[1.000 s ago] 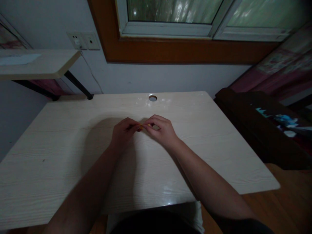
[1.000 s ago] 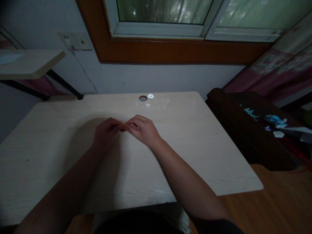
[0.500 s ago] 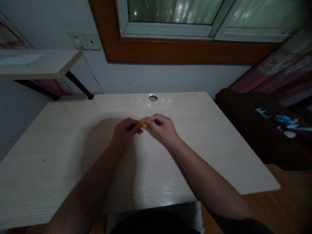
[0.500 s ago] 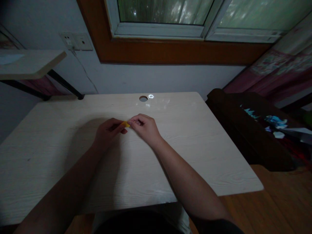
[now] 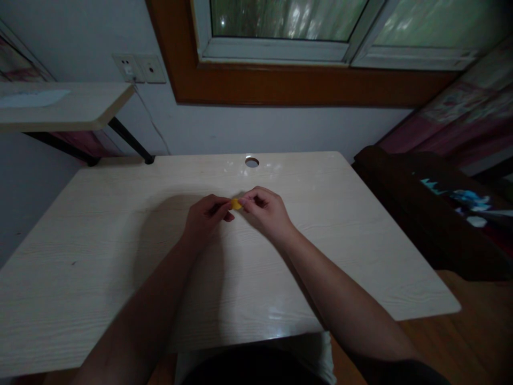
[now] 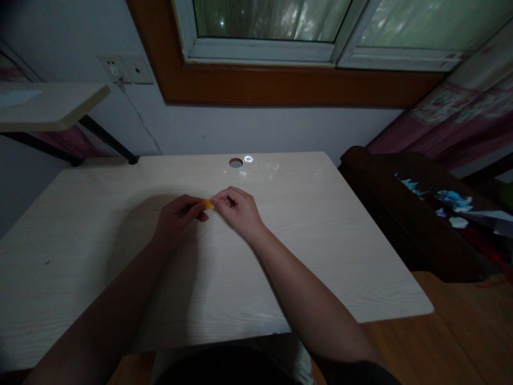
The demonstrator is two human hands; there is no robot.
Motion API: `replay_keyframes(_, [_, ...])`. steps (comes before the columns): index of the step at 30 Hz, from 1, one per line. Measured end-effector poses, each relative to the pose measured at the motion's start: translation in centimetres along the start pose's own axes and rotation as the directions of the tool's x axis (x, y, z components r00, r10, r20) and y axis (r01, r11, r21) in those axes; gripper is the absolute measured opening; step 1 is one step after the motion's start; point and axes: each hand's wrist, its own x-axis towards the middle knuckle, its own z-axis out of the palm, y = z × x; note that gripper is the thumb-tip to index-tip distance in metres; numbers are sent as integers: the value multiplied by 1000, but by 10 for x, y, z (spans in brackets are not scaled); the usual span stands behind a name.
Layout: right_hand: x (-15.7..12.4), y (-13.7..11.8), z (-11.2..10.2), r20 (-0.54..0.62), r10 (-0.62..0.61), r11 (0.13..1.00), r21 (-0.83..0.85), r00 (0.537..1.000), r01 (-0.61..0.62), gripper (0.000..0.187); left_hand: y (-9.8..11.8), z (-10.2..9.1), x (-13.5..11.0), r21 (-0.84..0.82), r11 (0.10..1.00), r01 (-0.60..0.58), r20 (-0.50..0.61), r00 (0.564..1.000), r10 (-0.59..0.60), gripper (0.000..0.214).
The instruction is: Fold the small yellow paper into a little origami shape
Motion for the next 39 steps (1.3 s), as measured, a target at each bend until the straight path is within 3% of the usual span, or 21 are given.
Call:
replay_keyframes(3, [1,4,2,-5,87,989,118,996,-86,22,0,2,0,-98,994,47,-6,999,-48,34])
replay_keyframes(7, [0,9,6,43,123,967,219,991,-129,26,1,3,0,-130,989,68,-43,996,-74,26])
replay_keyframes(15, [0,3,2,100,-172,985,3,980,172,16,4,1,0,-75,996,53,-24,998,-55,20])
replay_keyframes(25, [-1,0,-1,145,-289,942,-133,946,308,15,0,1,-1,-18,1000,6,5,1000,-6,19])
replay_keyframes(33, [0,1,-2,157,-367,908,-153,917,389,14,-4,-2,-1,68,995,-72,-19,997,73,18])
replay_keyframes(39, [-1,3,-4,159,-429,878,-156,889,452,13,-1,-4,0,69,985,-161,28,987,160,15])
